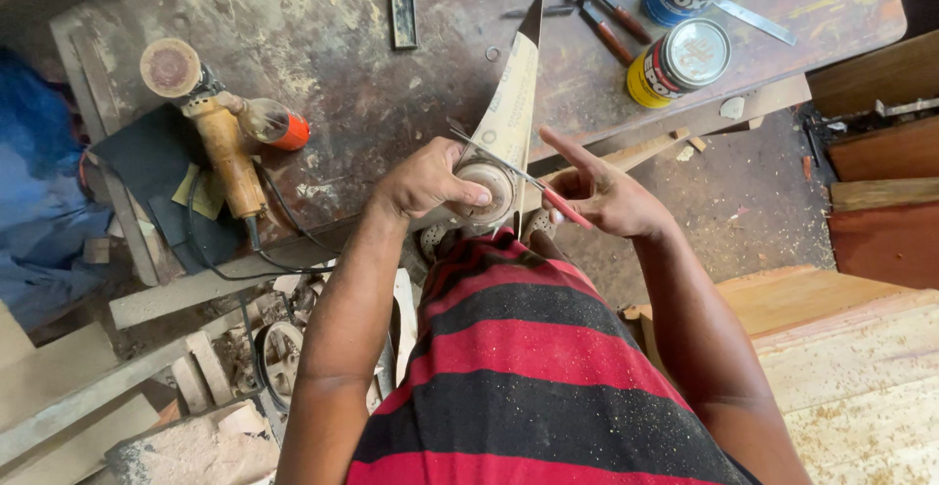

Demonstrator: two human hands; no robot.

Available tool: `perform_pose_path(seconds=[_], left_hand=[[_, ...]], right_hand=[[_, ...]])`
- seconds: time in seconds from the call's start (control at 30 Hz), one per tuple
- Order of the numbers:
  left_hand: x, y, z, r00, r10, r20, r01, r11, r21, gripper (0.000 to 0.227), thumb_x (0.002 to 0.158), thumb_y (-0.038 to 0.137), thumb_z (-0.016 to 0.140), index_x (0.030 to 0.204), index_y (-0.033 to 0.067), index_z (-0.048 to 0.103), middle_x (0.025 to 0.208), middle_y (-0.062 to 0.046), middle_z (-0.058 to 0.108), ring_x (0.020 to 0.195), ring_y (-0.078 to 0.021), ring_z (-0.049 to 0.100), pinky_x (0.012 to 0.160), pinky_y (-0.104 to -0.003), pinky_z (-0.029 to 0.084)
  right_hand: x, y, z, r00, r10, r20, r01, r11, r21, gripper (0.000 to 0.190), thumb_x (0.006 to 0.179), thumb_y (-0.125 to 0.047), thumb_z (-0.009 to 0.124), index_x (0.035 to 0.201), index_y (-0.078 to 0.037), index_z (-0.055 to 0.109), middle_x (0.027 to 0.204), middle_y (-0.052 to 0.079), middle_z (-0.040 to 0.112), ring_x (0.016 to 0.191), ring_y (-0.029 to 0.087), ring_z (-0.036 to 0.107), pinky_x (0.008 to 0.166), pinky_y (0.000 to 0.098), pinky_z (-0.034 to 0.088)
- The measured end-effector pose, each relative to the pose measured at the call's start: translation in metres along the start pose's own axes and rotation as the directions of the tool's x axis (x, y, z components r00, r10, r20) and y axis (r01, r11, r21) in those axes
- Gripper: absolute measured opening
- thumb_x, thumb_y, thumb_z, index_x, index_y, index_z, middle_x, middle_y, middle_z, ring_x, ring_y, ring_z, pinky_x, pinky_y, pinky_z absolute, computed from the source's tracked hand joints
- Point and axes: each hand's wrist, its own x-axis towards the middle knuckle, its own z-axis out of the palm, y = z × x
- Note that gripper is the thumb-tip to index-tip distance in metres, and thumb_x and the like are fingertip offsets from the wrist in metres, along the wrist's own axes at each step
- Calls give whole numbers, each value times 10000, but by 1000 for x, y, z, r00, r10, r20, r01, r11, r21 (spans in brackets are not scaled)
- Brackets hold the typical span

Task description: The person cuts circular pieces from a sheet of sandpaper using scissors, then applies glue to the back of a circular sanding pad and attaches the cut sandpaper disc. The finished disc is placed on the workbench.

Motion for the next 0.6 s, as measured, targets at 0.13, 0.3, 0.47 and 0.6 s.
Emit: perform_pose_path(seconds=[0.13, 0.3, 0.47, 0.6], left_hand=[[-2, 4, 3, 998, -53, 33, 54, 998, -20, 484, 728, -6, 809, 1195, -58, 692, 1069, -85, 754, 921, -155, 714, 845, -322, 596], [-4, -4, -7, 996, 4, 86, 3, 997, -76, 520, 747, -3, 811, 1246, -43, 672, 1093, -68, 747, 937, -137, 700, 873, -295, 583], [-14, -32, -40, 998, 24, -54, -24, 1000, -9, 398, 798, -5, 821, 1167, -52, 682, 1069, -99, 750, 930, -155, 711, 866, -309, 598], [-22, -62, -47, 951, 36, -307, -63, 995, -80, 394, 790, 10, 808, 1154, -40, 664, 1025, -88, 747, 887, -167, 714, 807, -326, 611]], right_hand=[[5, -6, 1, 999, 1, 44, 1, 999, -47, 1075, 847, -63, 760, 1689, -151, 98, 995, 93, 671, 875, 143, 638, 784, 293, 531], [16, -5, 5, 997, 61, -38, -66, 987, -150, 1115, 855, -51, 750, 1716, -202, 57, 910, 163, 688, 800, 159, 630, 689, 287, 496], [34, 17, -8, 986, -92, -142, 86, 995, -49, 1198, 819, -70, 816, 1705, -180, 17, 1027, 125, 648, 894, 151, 623, 763, 295, 526], [51, 36, -18, 906, -317, -280, 251, 936, -246, 1266, 821, -89, 890, 1709, -160, -9, 1080, 126, 631, 967, 167, 611, 889, 312, 538]])
